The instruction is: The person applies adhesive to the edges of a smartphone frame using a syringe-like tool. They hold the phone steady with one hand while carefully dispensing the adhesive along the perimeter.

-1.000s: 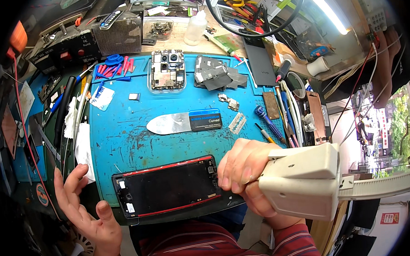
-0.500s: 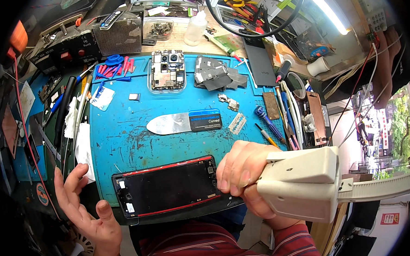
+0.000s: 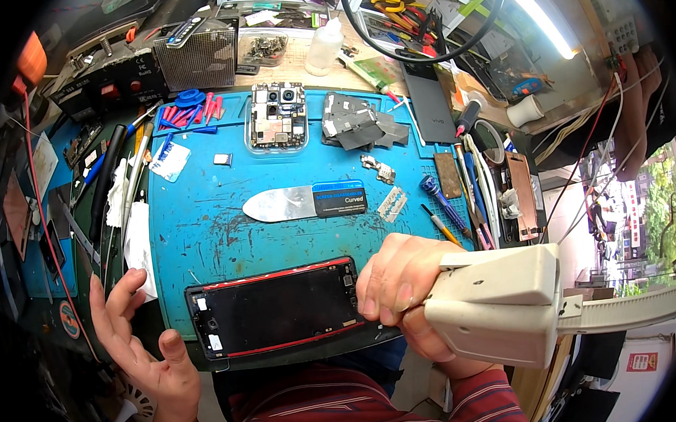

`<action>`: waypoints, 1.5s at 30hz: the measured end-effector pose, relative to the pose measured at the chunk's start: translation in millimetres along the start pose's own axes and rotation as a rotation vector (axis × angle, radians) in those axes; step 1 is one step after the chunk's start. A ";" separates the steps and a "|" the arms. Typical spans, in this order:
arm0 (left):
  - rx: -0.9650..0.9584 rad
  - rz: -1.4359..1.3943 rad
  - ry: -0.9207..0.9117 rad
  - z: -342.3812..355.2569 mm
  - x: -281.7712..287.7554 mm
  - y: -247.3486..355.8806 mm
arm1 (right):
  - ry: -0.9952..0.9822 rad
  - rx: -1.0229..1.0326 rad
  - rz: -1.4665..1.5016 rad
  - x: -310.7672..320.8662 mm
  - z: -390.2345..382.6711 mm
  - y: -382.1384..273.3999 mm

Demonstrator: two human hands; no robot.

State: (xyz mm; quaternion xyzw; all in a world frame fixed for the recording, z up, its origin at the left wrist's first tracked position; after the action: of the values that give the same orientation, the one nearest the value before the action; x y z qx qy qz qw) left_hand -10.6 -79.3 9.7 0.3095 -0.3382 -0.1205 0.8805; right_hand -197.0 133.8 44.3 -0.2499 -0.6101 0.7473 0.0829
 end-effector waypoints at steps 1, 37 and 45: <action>0.004 0.000 0.002 -1.0 0.2 -1.4 | 0.012 -0.006 0.003 -1.0 0.7 1.0; -0.003 -0.002 -0.009 -0.4 -0.3 -1.1 | 0.196 -0.037 -0.029 -11.1 8.3 -3.2; -0.005 -0.006 -0.008 -1.0 -0.3 -1.3 | 0.091 -0.003 0.008 -8.0 7.2 1.1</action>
State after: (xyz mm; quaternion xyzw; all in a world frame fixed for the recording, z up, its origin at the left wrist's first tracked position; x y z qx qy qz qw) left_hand -10.1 -79.8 8.1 0.3078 -0.3408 -0.1251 0.8795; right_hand -193.3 123.8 46.4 -0.2861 -0.6057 0.7347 0.1072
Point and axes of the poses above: each hand's wrist, its own z-axis towards the middle knuckle, its own x-axis out of the back of the hand, y = z × x, the point moved 7 cm from there along z, towards the middle knuckle, and after that the axes turned 15 degrees about -x, right-handed, at the moved point
